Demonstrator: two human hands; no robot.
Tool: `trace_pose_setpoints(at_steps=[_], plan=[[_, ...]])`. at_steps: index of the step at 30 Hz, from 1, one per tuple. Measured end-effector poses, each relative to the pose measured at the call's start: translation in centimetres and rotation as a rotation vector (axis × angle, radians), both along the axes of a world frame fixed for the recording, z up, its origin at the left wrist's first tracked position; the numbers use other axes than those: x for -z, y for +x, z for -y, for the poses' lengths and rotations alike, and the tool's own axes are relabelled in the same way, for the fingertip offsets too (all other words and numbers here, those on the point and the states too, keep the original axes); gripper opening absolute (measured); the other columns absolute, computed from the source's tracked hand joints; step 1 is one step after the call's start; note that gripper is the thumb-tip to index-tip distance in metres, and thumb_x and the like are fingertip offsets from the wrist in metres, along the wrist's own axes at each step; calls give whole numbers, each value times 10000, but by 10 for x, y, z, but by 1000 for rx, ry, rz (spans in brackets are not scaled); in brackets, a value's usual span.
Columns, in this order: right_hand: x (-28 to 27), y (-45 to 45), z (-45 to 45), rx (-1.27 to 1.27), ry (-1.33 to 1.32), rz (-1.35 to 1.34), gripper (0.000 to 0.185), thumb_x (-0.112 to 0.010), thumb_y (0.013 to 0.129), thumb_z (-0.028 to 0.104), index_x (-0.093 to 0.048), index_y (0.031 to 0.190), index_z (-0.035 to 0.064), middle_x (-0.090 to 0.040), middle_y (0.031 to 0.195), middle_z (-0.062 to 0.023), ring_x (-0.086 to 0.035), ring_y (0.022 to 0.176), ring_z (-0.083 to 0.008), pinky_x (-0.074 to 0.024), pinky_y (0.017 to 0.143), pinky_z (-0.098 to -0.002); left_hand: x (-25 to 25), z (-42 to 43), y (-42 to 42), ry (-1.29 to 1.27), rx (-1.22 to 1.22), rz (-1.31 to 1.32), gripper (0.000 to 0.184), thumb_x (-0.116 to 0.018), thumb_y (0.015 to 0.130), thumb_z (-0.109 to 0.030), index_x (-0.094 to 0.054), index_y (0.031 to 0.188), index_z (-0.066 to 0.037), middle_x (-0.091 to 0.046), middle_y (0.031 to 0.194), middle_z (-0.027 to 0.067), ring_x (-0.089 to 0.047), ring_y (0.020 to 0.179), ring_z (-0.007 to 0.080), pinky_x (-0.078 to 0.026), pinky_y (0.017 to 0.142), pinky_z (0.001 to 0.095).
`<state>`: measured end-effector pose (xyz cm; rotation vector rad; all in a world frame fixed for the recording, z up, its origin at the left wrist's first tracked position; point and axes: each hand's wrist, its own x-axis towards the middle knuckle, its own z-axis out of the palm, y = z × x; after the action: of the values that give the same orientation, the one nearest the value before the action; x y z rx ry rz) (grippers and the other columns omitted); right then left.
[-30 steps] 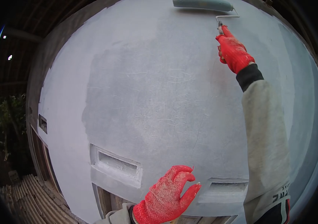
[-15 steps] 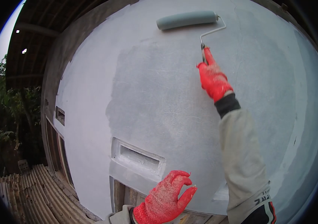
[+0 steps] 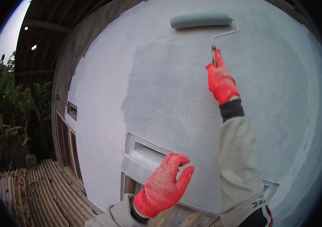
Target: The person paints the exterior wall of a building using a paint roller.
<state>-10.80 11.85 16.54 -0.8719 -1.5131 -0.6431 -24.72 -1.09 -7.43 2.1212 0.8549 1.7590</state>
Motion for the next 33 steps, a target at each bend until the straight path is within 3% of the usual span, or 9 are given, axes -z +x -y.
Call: trace_pose_setpoints(at_steps=[2, 8, 11, 15, 18, 19, 28, 30, 33], plan=[[-23, -15, 34, -389, -363, -197, 498, -455, 991, 280, -342, 1473, 230, -558, 734, -57, -519, 541, -191, -485, 532, -346, -17, -11, 10, 93, -36, 143, 236, -578, 951, -106, -536, 1160, -4, -562, 1046, 127, -607, 931, 198, -495, 817, 306], [37, -14, 3, -586, -289, -257, 267, -456, 1002, 360, -540, 1149, 153, -472, 663, 13, -436, 490, -91, -404, 438, -258, -74, -73, 31, 113, 83, 456, 428, -500, 1009, -333, -488, 1310, -29, -570, 1170, 99, -604, 954, 195, -491, 841, 299], [55, -18, 32, -827, -575, -390, 587, -377, 1005, 325, -195, 1537, 157, -555, 863, -123, -584, 648, -190, -482, 555, -324, -115, -64, 35, -39, 338, 610, 514, -450, 1012, -421, -472, 1358, -41, -579, 1215, 115, -600, 976, 209, -493, 855, 320], [81, -26, 16, -844, -308, -371, 502, -380, 1001, 296, -376, 1461, 94, -622, 1144, -203, -613, 1032, -362, -464, 906, -425, -150, -68, 32, -204, 312, 462, 457, -419, 1026, -389, -524, 1303, -41, -620, 1132, 114, -599, 955, 197, -478, 867, 302], [93, -21, 26, -847, -361, -365, 494, -382, 1006, 287, -377, 1453, 77, -621, 1147, -221, -593, 1084, -392, -466, 903, -430, -148, -87, 16, 465, -241, -224, 431, -579, 949, -254, -514, 1325, -54, -648, 1143, 145, -623, 1056, 306, -490, 871, 343], [95, -20, 32, -910, -416, -441, 451, -397, 1026, 271, -446, 1429, 76, -591, 1208, -121, -552, 1099, -195, -468, 922, -323, -150, -89, 18, 462, -246, -236, 431, -579, 949, -254, -514, 1325, -54, -648, 1143, 145, -623, 1056, 306, -490, 871, 343], [132, 24, 26, -366, -161, -145, 396, -452, 972, 213, -534, 1330, 64, -561, 1224, -183, -493, 1163, -375, -435, 963, -449, -143, -101, 66, -164, 55, 259, 330, -525, 971, -271, -581, 1189, -28, -652, 1086, 154, -608, 1031, 336, -457, 910, 387], [147, 38, 34, -411, -176, -155, 376, -507, 946, 172, -557, 1304, 70, -542, 1251, -168, -475, 1180, -373, -431, 972, -446, -138, -94, 78, -174, -359, 122, 336, -481, 990, -319, -608, 1133, -42, -655, 1067, 161, -607, 1002, 295, -460, 880, 368], [184, 64, 82, -559, -27, -23, 405, -629, 846, 54, -588, 1249, 71, -555, 1194, -162, -508, 1134, -371, -460, 925, -436, -118, -95, 83, -148, -279, 230, 293, -454, 997, -341, -570, 1059, -80, -612, 830, 97, -599, 730, 179, -483, 652, 317]])
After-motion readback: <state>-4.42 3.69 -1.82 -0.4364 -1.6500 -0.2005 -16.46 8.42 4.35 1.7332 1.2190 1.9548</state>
